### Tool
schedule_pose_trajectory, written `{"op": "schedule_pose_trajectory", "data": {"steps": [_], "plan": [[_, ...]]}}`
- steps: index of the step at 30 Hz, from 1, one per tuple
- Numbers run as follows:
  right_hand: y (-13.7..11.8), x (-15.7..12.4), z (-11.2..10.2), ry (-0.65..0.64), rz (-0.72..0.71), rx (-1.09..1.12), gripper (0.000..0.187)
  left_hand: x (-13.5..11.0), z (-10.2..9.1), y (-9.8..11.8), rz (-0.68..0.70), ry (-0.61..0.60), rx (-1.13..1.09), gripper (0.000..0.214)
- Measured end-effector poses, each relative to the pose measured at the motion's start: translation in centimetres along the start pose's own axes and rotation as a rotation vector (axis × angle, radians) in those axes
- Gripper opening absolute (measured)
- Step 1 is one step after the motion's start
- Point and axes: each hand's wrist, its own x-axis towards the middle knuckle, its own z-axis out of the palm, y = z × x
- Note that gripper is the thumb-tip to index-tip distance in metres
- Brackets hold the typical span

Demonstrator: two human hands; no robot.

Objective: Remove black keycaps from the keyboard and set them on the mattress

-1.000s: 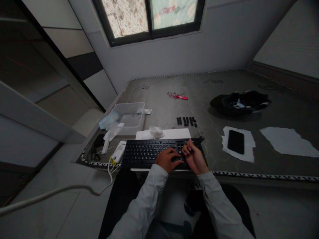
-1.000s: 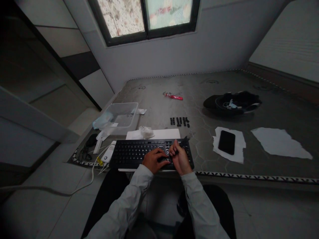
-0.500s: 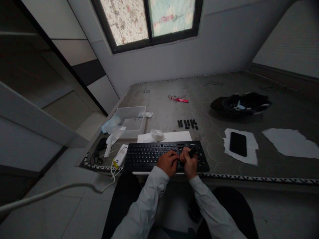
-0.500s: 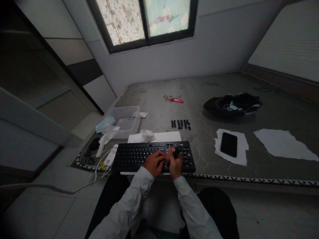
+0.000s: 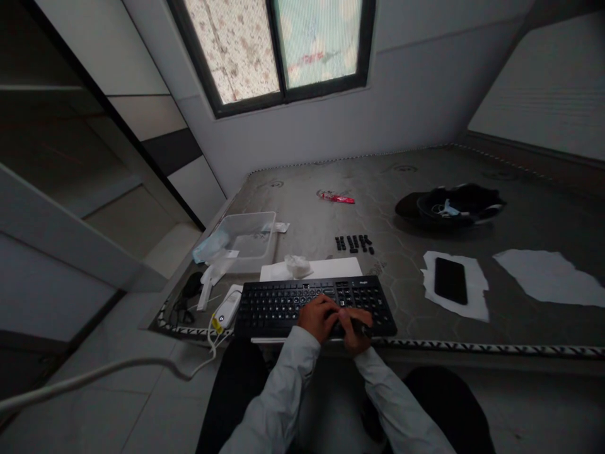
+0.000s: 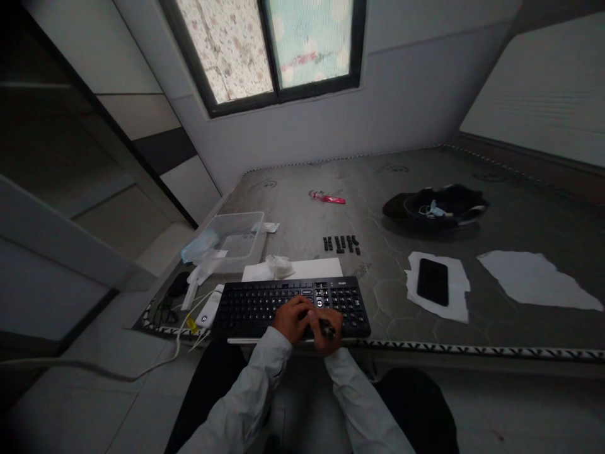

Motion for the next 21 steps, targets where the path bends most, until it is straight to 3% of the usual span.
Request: {"op": "schedule_pose_trajectory", "data": {"steps": [5,10,14,17,21], "plan": [[-1.6,3.1,-1.9,-0.050,0.156,-0.065,0.047,0.0,0.0,0.2,-0.054,0.163,-0.164,0.008],[-0.4,6.1,-4.6,-0.299,0.213,-0.312,0.034,-0.2,0.0,0.4,-0.208,0.173,-0.223,0.011],[0.6,6.5,-5.6,-0.467,0.178,-0.394,0.016,-0.2,0.0,0.6,-0.109,0.203,-0.173,0.011],[0.4,6.3,-5.4,-0.597,0.125,-0.486,0.018,-0.3,0.0,0.7,-0.058,0.207,-0.159,0.015],[-0.2,6.2,-4.8,-0.625,0.102,-0.597,0.021,-0.4,0.0,0.5,-0.027,0.258,-0.124,0.017]]}}
